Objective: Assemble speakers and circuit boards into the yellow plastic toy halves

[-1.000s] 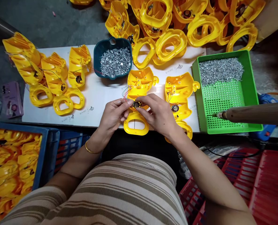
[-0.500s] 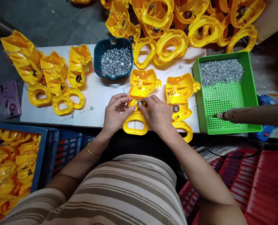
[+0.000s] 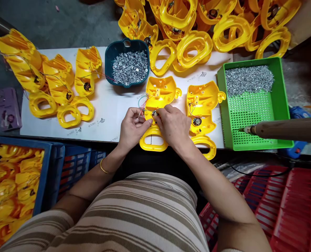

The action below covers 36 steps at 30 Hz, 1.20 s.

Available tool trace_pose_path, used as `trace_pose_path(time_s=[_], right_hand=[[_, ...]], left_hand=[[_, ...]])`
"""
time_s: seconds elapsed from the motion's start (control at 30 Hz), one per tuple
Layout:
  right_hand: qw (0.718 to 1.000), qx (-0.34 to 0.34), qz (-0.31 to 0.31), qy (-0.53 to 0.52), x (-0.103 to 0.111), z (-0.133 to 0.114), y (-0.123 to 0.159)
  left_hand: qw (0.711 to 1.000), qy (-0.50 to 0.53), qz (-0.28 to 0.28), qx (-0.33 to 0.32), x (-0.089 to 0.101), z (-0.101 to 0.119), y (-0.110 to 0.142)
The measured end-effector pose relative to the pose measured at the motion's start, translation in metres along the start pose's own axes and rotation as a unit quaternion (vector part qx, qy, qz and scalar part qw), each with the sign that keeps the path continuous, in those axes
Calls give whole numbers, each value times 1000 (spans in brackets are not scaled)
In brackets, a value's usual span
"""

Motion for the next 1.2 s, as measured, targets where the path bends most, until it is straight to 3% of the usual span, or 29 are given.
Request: trace_pose_path(time_s=[0.17,0.3,0.47,0.7,0.9,1.03,1.2], right_hand=[[1000,16,13,2,-1,0,0],[998,50,3,-25,-6,3,2],[998,41,-15,-48,-5,9,3],[991,68,-95,66,0,-2,0],[981,120,-128,87,-1,-5,5],[983,147,-101,37,-1,1,18],[987,100,-38,-119,7,10,18]], left_hand=[[1000,-2,23,20,-2,-9,-6],[999,-44,-20,-16,-8,-11,-13],[993,-84,-68,-55,-10,-12,-18],[990,-72,-110,-42,-14,-9,-22],[992,-81,-96,-5,-10,-1,-20],[992,-77,-92,41,4,1,-8],[991,-127,-6,-51,22,19,-7]])
Point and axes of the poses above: each hand's wrist, its own y-axis away from the middle knuckle, its own x-axis out of the back of the hand, z = x × y, the point moved 5 cm from there along -y, towards the middle knuckle, and after that the axes turned 12 degrees about z, right-handed, at the moved point
